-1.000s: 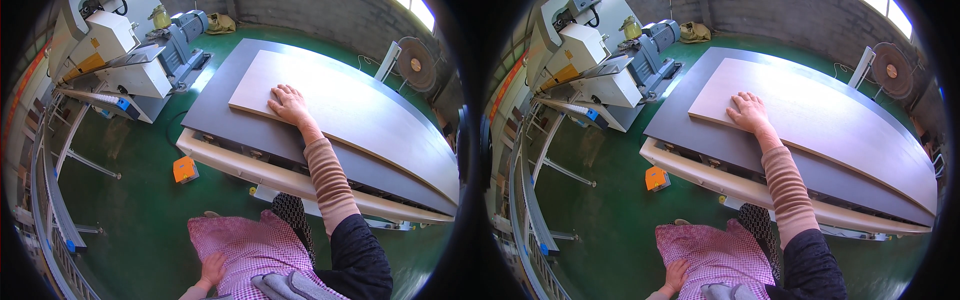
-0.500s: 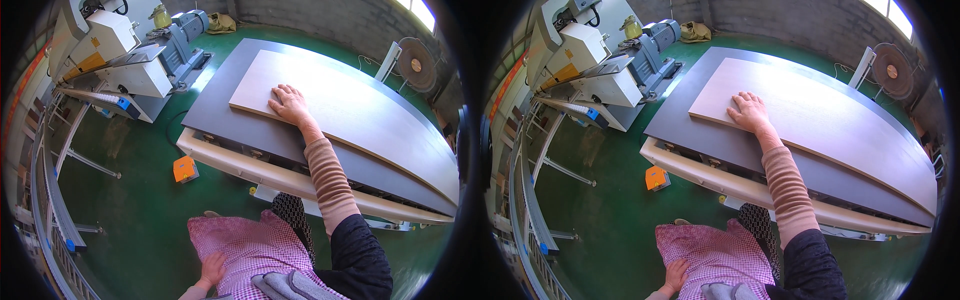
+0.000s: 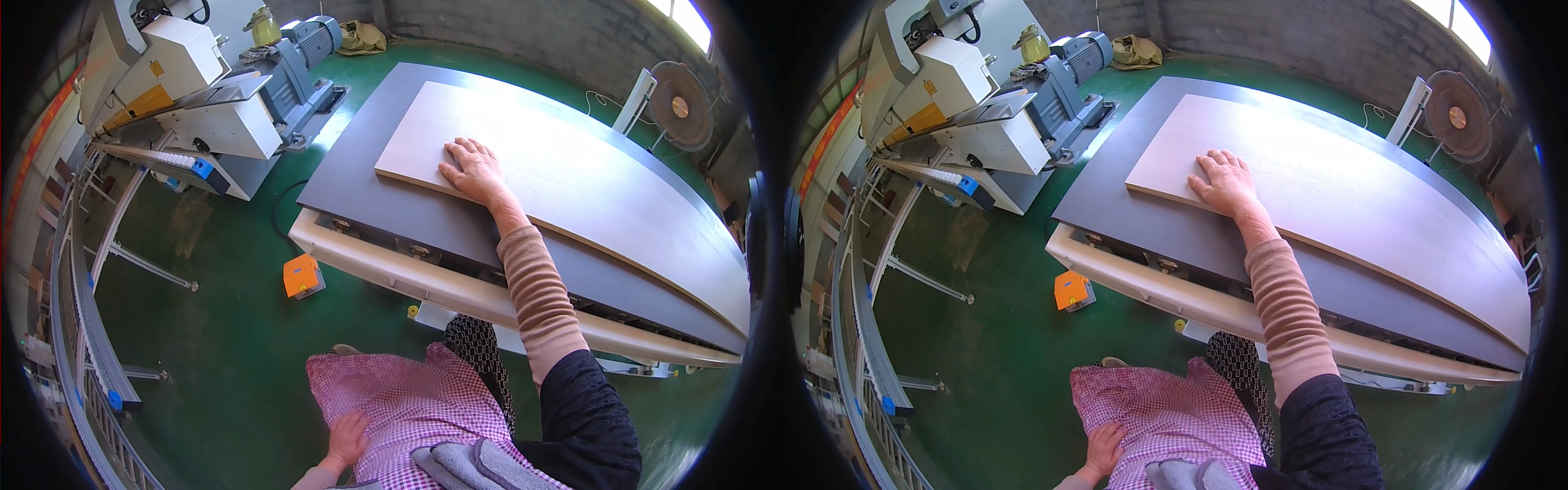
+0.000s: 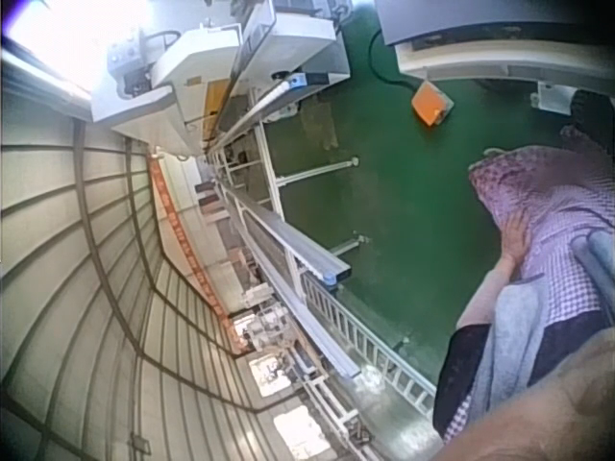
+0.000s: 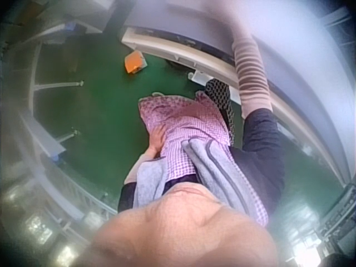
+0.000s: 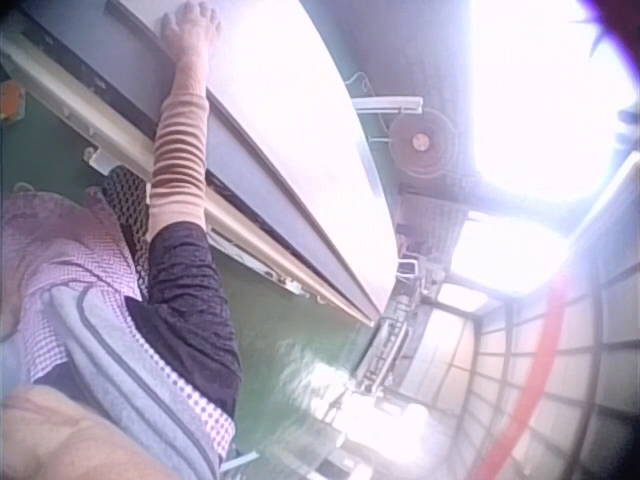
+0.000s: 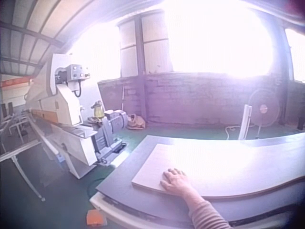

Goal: The person operates an edge banding machine by checking a panel, picking up and cleaning a glue pot with a cloth, and then placing the glue pot back into the machine.

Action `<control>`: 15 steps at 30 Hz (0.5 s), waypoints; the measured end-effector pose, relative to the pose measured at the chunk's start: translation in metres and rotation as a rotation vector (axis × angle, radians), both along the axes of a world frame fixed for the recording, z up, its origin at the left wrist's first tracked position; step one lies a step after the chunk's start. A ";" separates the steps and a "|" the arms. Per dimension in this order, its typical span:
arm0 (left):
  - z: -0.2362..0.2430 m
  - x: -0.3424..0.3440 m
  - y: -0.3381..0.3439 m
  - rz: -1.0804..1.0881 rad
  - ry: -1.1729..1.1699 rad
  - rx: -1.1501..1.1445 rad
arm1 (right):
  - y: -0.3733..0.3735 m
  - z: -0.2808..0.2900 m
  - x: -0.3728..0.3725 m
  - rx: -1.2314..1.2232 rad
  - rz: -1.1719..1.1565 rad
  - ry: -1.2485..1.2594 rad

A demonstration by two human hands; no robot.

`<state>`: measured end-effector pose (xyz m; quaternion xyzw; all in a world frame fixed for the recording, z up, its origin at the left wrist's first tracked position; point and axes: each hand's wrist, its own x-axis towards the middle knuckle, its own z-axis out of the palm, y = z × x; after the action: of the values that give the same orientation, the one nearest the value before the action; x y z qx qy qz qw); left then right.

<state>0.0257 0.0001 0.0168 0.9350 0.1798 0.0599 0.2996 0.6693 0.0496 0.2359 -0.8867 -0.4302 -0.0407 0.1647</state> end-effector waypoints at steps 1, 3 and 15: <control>-0.001 0.000 0.000 0.001 0.000 0.003 | 0.000 0.000 0.000 0.000 0.000 0.000; -0.001 0.000 0.000 0.000 -0.001 0.005 | -0.001 0.000 0.000 -0.003 0.001 -0.001; 0.000 0.001 0.000 0.002 0.003 -0.005 | 0.000 -0.001 0.001 0.012 0.000 0.002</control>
<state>0.0263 0.0004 0.0168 0.9341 0.1814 0.0584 0.3017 0.6702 0.0492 0.2345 -0.8856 -0.4299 -0.0427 0.1706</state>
